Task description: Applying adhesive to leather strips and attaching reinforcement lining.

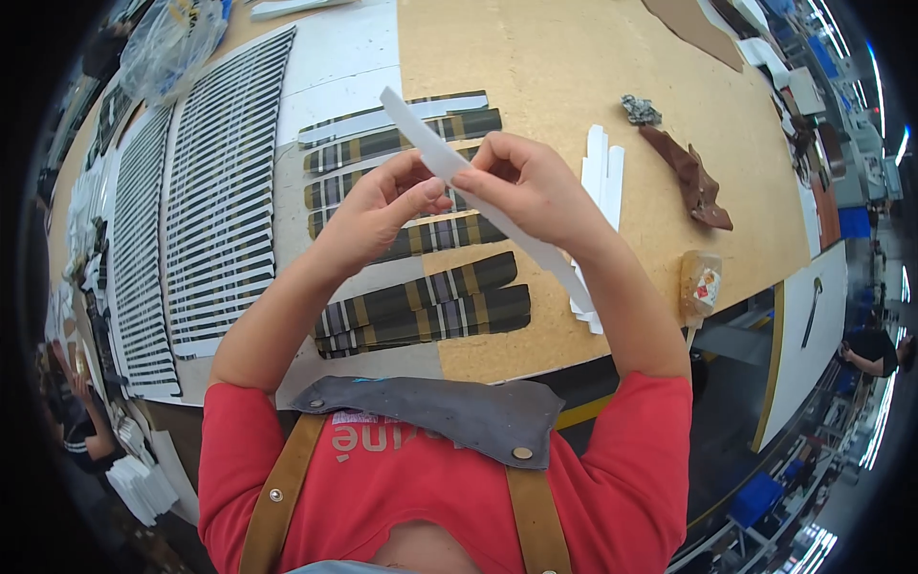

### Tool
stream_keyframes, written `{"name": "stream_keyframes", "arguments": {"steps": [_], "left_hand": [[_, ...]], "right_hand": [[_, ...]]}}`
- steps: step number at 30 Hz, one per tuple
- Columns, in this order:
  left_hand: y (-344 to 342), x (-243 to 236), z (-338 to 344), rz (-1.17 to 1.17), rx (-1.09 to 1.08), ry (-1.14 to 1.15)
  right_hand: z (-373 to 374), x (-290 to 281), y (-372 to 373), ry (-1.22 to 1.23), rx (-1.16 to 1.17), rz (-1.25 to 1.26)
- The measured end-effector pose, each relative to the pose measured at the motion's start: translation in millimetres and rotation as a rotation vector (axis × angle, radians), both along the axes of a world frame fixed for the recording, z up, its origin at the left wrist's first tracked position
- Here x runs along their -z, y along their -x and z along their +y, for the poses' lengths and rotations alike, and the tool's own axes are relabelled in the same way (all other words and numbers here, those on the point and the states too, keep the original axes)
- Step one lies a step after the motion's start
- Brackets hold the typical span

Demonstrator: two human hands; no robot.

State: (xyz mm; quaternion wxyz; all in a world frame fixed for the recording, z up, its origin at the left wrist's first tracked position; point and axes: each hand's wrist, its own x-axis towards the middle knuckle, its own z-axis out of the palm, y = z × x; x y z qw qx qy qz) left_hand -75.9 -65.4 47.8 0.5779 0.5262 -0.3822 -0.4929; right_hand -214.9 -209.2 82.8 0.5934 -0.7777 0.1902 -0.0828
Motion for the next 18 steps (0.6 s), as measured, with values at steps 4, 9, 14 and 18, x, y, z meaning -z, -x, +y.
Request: {"name": "stream_keyframes", "arguments": {"steps": [4, 9, 14, 18], "left_hand": [[4.8, -10.9, 7.6, 0.246, -0.059, 0.037], [4.7, -13.0, 23.0, 0.365, -0.093, 0.044], [7.0, -23.4, 34.8, 0.33, -0.101, 0.008], [-4.6, -32.7, 50.7, 0.211, -0.258, 0.067]], "right_hand": [[20.9, -0.4, -10.0, -0.087, 0.03, -0.12], [37.3, 7.2, -9.1, 0.077, 0.038, -0.156], [43.9, 8.4, -7.4, -0.131, -0.089, -0.242], [29.6, -0.4, -0.8, -0.386, 0.043, -0.272]]}}
